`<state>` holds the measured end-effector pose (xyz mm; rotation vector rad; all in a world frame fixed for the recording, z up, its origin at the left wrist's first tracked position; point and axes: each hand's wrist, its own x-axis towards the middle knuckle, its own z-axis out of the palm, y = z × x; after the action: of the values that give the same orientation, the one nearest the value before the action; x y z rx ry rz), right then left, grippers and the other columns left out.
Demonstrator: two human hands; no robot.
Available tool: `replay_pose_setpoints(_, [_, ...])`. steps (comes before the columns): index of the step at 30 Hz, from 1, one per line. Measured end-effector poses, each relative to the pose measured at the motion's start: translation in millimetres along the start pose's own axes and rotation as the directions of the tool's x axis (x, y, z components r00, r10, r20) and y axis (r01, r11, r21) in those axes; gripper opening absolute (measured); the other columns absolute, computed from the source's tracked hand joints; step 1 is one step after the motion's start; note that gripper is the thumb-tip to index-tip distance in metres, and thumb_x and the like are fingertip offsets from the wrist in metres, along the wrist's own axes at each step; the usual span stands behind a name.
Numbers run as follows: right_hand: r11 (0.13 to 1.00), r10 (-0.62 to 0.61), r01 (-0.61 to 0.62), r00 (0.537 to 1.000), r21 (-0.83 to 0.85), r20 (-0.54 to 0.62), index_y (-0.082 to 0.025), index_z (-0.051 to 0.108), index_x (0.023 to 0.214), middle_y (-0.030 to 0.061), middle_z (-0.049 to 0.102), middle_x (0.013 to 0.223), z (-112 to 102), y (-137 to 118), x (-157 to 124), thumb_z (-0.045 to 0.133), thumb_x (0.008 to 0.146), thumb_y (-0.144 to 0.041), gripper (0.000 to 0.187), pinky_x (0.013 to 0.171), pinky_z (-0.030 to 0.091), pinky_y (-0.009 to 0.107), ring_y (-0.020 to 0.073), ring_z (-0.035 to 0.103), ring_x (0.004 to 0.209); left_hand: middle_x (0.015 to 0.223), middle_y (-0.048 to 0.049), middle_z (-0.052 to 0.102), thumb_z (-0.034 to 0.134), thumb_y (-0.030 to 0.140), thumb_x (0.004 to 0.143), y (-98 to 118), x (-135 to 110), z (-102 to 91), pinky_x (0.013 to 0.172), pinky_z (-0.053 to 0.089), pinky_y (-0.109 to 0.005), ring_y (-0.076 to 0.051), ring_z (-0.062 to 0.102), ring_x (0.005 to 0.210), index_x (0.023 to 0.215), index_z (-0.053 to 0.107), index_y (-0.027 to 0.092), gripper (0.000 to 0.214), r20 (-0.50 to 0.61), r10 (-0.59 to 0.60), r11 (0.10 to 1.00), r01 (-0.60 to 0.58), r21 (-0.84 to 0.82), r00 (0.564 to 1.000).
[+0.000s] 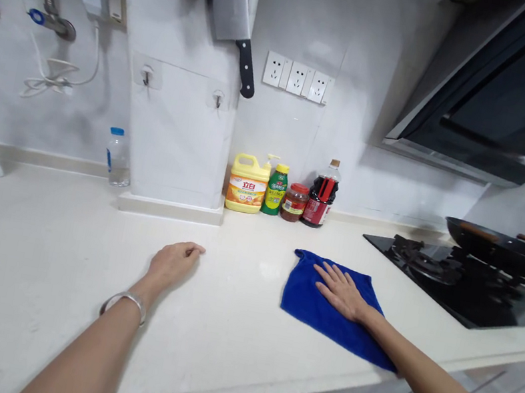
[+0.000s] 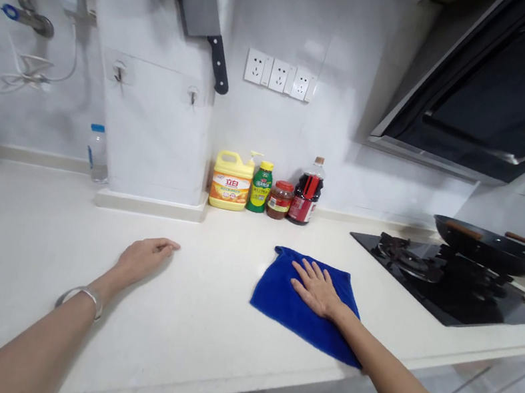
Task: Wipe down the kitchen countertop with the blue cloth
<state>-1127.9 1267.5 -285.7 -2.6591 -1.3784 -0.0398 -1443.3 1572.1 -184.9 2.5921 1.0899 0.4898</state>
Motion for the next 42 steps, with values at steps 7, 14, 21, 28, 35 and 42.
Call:
replay_pose_setpoints(7, [0.971, -0.237, 0.236, 0.972, 0.044, 0.007, -0.035, 0.017, 0.162, 0.0042, 0.008, 0.169, -11.1, -47.6, -58.3, 0.023, 0.103, -0.062, 0.065, 0.125, 0.011, 0.063, 0.0324, 0.005, 0.156, 0.128, -0.0015, 0.070, 0.036, 0.036, 0.093, 4.5, -1.2, 2.2, 0.099, 0.045, -0.040, -0.030, 0.061, 0.120, 0.118, 0.073, 0.031, 0.045, 0.010, -0.003, 0.997, 0.002, 0.073, 1.000])
replay_pose_setpoints(14, [0.864, -0.491, 0.479, 0.869, 0.157, 0.055, -0.036, 0.012, 0.162, 0.0111, 0.001, 0.169, -28.5, -128.4, -70.3, 0.038, 0.101, -0.060, 0.071, 0.120, 0.003, 0.071, 0.0398, -0.003, 0.154, 0.129, -0.0028, 0.069, 0.031, 0.041, 0.093, 7.1, 0.6, 2.0, 0.097, 0.045, -0.043, -0.033, 0.061, 0.120, 0.119, 0.073, 0.032, 0.049, 0.016, -0.026, 0.993, 0.024, 0.113, 1.000])
replay_pose_setpoints(21, [0.742, -0.649, 0.624, 0.760, 0.243, 0.030, -0.036, 0.016, 0.162, 0.0138, 0.001, 0.169, -36.1, -196.8, -25.3, 0.037, 0.099, -0.066, 0.073, 0.120, -0.001, 0.070, 0.0410, -0.005, 0.154, 0.125, -0.0026, 0.071, 0.028, 0.048, 0.093, 3.8, 7.1, 4.1, 0.097, 0.045, -0.042, -0.032, 0.061, 0.119, 0.119, 0.072, 0.034, 0.053, 0.028, -0.041, 0.992, 0.038, 0.116, 0.999])
replay_pose_setpoints(28, [0.764, -0.620, 0.601, 0.785, 0.233, 0.009, -0.037, 0.023, 0.160, 0.0083, 0.011, 0.169, -33.0, -209.5, 37.7, 0.031, 0.099, -0.071, 0.070, 0.123, 0.003, 0.064, 0.0357, 0.003, 0.156, 0.127, 0.0013, 0.070, 0.029, 0.048, 0.093, 1.5, 8.6, 3.2, 0.101, 0.044, -0.038, -0.028, 0.061, 0.121, 0.117, 0.073, 0.032, 0.053, 0.004, -0.031, 0.999, 0.030, 0.034, 1.000])
replay_pose_setpoints(35, [0.880, -0.432, 0.418, 0.902, 0.228, 0.015, -0.035, 0.024, 0.160, 0.0062, 0.013, 0.169, -28.4, -167.8, 89.7, 0.026, 0.099, -0.072, 0.072, 0.124, 0.006, 0.062, 0.0343, 0.008, 0.156, 0.119, 0.0007, 0.074, 0.037, 0.048, 0.091, 2.8, 3.4, -3.2, 0.106, 0.043, -0.035, -0.026, 0.060, 0.123, 0.116, 0.074, 0.029, 0.048, -0.054, -0.041, 0.991, 0.033, -0.130, 0.998])
replay_pose_setpoints(42, [0.967, -0.189, 0.181, 0.982, 0.176, 0.026, -0.035, 0.022, 0.161, 0.0055, 0.014, 0.169, -21.4, -95.7, 101.0, 0.021, 0.099, -0.071, 0.071, 0.124, 0.009, 0.060, 0.0342, 0.010, 0.155, 0.118, 0.0022, 0.074, 0.039, 0.049, 0.089, -0.1, 5.6, -2.0, 0.105, 0.044, -0.035, -0.026, 0.060, 0.122, 0.111, 0.076, 0.030, 0.047, -0.030, -0.045, 0.991, 0.041, -0.130, 0.999])
